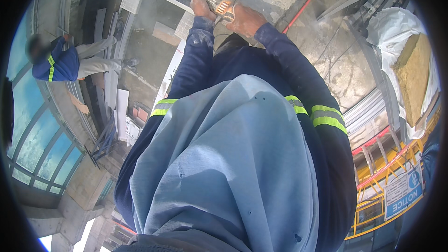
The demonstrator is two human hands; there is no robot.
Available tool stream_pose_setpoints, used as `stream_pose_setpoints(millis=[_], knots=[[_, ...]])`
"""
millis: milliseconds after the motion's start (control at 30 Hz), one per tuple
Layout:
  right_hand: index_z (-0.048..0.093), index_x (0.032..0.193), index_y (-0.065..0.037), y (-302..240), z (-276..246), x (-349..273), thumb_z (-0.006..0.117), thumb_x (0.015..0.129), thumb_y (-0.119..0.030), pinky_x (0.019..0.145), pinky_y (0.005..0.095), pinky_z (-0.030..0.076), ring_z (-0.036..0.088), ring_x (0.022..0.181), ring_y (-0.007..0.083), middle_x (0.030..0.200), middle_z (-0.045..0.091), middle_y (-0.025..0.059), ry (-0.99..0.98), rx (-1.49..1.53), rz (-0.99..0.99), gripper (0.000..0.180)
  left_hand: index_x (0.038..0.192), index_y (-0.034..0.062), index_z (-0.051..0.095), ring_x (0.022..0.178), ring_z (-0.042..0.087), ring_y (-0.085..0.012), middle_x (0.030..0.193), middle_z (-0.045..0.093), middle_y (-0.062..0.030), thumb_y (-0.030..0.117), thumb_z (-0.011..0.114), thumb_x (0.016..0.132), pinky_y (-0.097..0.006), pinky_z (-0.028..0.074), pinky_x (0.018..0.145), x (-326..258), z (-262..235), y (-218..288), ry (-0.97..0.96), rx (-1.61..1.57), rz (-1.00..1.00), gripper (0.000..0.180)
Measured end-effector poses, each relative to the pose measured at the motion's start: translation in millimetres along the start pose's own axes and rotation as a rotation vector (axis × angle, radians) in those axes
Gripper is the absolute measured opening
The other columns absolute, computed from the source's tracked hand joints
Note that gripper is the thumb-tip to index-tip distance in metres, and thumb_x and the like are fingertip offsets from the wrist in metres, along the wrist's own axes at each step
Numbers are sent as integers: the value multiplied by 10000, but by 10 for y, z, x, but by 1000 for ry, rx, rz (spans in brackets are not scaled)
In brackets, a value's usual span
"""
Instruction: The person uses an angle grinder to cut a long rectangular tile on a construction site. They position the tile, cut along a marked line, and then move the cut pieces aside.
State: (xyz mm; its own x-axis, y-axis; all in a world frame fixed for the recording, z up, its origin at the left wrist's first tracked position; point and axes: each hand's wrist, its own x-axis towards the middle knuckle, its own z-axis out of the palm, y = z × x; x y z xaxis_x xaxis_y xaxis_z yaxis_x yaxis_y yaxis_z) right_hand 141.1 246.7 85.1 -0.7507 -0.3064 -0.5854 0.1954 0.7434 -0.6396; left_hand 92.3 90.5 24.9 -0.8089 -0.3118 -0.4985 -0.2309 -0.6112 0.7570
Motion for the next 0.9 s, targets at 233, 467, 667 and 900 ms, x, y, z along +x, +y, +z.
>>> stream_pose_setpoints(millis=[233, 467, 667, 900], knots=[[593, 1067, 83, -2, 33, 66, 684, 775, -293, 745, 442, 567, 721, 729, 341, 860, 710, 227, 38, -20, -37, 485, 1108, -61, 546, 757, 680, -304, 914, 623, -152, 207, 720, 837, -474, 594, 690, 99, -65, -4, -17, 9, -36, 419], [620, 1031, 71, -97, -25, 201, 701, 771, -290, 750, 438, 567, 722, 739, 334, 893, 714, 229, -98, 65, -6, 452, 1097, -3, 540, 666, 665, -269, 822, 613, -115, 208, 697, 853, -438, 588, 616, 249, -57, 55, 62, 36, -83, 359], [642, 1058, 43, -20, 69, 139, 734, 766, -327, 838, 453, 554, 708, 929, 382, 999, 709, 256, 3, 4, -4, 481, 1115, -64, 566, 731, 671, -298, 906, 622, -141, 217, 714, 828, -462, 586, 673, 160, -78, -21, 8, 2, -18, 428], [652, 1030, 48, 59, 21, 82, 740, 760, -340, 868, 458, 548, 699, 963, 398, 998, 713, 252, -13, -31, -35, 481, 1065, -40, 569, 669, 659, -272, 843, 618, -126, 193, 712, 834, -435, 587, 613, 5, 35, -42, 61, 27, -1, 358]])
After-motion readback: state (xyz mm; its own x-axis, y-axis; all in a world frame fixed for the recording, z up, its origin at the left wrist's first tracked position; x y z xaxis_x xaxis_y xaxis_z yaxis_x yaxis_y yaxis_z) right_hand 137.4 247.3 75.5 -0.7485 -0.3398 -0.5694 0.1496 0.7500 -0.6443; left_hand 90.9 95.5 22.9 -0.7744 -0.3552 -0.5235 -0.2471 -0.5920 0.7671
